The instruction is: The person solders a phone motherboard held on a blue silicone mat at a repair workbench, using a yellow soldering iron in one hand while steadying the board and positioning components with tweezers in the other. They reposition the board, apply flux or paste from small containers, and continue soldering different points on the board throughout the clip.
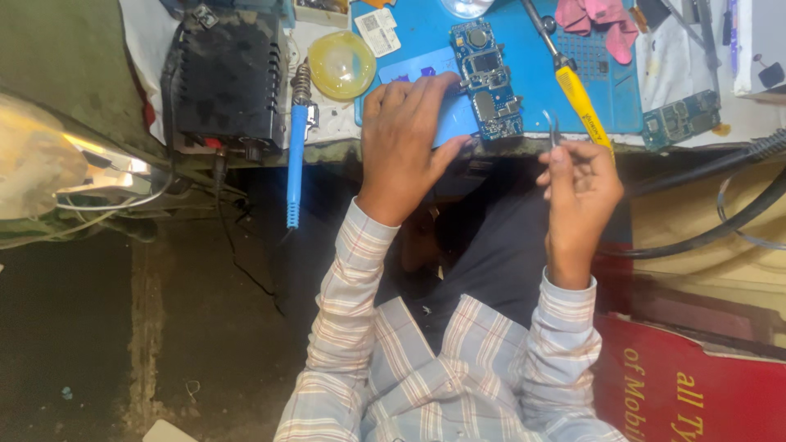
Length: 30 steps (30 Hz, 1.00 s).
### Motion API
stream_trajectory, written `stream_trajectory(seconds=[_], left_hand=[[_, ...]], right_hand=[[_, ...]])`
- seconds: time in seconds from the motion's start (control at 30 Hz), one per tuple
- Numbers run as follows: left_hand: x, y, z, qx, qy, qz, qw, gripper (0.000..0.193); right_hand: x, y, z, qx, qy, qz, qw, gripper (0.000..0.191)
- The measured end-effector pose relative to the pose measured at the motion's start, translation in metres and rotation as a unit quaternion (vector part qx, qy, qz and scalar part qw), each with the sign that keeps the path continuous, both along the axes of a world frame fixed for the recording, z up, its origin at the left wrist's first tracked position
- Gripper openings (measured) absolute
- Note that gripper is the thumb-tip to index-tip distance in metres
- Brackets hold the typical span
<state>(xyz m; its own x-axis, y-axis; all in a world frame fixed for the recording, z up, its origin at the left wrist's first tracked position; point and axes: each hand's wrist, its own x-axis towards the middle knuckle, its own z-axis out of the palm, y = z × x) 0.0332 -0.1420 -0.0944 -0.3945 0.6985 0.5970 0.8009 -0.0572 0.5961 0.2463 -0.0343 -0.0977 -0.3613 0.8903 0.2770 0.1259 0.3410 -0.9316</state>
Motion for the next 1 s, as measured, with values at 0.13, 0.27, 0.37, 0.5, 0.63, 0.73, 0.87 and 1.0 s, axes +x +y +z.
stream_trajectory(seconds=[0.13, 0.27, 0.37, 0.5, 0.63, 0.73, 0.87, 1.0], left_hand=[[0.004, 0.002, 0.0, 0.0, 0.008, 0.006, 1.0, 0.063], [0.005, 0.002, 0.003, -0.003, 0.017, 0.01, 1.0, 0.065], [0.005, 0.008, 0.005, 0.006, 0.012, 0.015, 1.0, 0.066], [0.002, 0.008, 0.001, -0.007, 0.008, 0.008, 1.0, 0.067], [0.003, 0.008, -0.001, -0.005, 0.012, 0.009, 1.0, 0.069], [0.001, 0.006, -0.001, 0.004, 0.011, 0.008, 1.0, 0.07], [0.0, 0.004, 0.0, 0.002, 0.004, 0.01, 1.0, 0.071], [-0.001, 0.001, -0.001, 0.004, -0.004, 0.004, 1.0, 0.072]], right_hand=[[-0.014, 0.035, 0.02, 0.294, -0.172, 0.02, 0.94, 0.015], [-0.048, 0.056, 0.037, 0.345, -0.234, 0.069, 0.906, 0.013], [-0.059, 0.055, 0.054, 0.353, -0.246, 0.109, 0.896, 0.014], [-0.051, 0.036, 0.069, 0.341, -0.249, 0.159, 0.893, 0.014], [-0.057, 0.027, 0.072, 0.367, -0.289, 0.2, 0.861, 0.012], [-0.06, 0.024, 0.076, 0.379, -0.304, 0.205, 0.849, 0.011], [-0.061, 0.017, 0.08, 0.383, -0.301, 0.209, 0.848, 0.01], [-0.056, 0.006, 0.081, 0.298, -0.27, 0.16, 0.902, 0.009]])
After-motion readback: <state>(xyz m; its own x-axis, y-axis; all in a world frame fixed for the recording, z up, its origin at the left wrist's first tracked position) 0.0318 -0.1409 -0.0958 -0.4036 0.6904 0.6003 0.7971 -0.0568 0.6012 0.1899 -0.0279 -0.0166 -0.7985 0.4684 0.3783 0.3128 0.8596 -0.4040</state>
